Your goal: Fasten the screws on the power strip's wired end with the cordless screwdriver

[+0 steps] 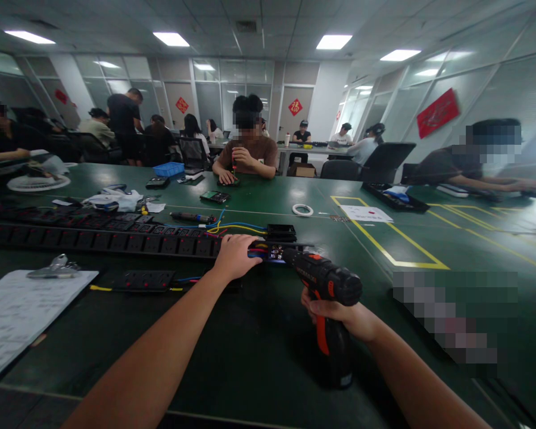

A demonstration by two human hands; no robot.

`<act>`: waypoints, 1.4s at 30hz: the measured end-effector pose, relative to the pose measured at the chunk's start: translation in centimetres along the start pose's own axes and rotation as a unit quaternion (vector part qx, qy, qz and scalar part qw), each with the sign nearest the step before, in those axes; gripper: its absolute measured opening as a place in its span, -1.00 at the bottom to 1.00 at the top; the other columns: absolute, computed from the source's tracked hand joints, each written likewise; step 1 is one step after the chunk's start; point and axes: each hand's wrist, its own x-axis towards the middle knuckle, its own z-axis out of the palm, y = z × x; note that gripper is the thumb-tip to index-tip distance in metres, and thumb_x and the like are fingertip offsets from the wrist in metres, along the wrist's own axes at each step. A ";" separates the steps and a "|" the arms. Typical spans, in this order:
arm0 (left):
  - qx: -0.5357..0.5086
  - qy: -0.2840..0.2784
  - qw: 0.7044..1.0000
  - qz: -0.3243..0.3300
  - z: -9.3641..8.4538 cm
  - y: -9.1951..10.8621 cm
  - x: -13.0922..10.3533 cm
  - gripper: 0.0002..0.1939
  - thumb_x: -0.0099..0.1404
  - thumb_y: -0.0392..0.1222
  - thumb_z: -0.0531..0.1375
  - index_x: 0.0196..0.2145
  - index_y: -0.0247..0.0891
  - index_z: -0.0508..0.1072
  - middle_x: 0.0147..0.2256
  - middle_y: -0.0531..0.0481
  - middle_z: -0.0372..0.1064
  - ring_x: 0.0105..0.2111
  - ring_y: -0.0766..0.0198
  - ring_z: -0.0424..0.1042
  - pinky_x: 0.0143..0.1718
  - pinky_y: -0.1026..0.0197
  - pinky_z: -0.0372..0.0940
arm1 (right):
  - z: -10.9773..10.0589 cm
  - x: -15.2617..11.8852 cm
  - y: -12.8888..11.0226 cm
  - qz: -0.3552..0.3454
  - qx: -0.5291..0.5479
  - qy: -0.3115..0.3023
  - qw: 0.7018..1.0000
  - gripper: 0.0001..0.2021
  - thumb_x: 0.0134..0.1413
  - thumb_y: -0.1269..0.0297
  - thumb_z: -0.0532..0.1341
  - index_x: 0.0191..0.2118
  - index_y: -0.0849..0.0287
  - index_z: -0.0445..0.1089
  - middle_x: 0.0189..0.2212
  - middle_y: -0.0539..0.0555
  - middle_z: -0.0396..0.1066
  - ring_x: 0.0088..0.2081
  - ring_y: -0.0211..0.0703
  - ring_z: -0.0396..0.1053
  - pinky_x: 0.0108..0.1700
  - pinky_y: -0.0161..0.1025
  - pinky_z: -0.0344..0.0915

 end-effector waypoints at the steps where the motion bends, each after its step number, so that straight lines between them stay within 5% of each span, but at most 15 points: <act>1: 0.000 -0.001 1.000 0.000 0.0 0.0 0.0 -0.42 0.25 0.08 0.36 0.19 -0.08 0.45 0.20 -0.09 0.44 0.22 -0.08 0.35 0.27 -0.16 0.05 | 0.0 0.0 0.0 -0.002 0.000 -0.001 1.000 -0.57 -0.01 -0.09 0.44 -0.27 0.19 0.44 -0.36 0.03 0.37 -0.39 -0.14 0.36 -0.32 -0.17 0.35; 42: -0.001 0.000 1.000 -0.003 0.1 0.0 0.0 -0.41 0.25 0.08 0.36 0.19 -0.06 0.45 0.22 -0.09 0.42 0.21 -0.08 0.34 0.28 -0.15 0.03 | 0.3 -0.1 -0.4 0.011 0.014 -0.005 1.000 -0.57 -0.01 -0.10 0.44 -0.26 0.18 0.42 -0.37 0.02 0.36 -0.37 -0.13 0.34 -0.31 -0.16 0.31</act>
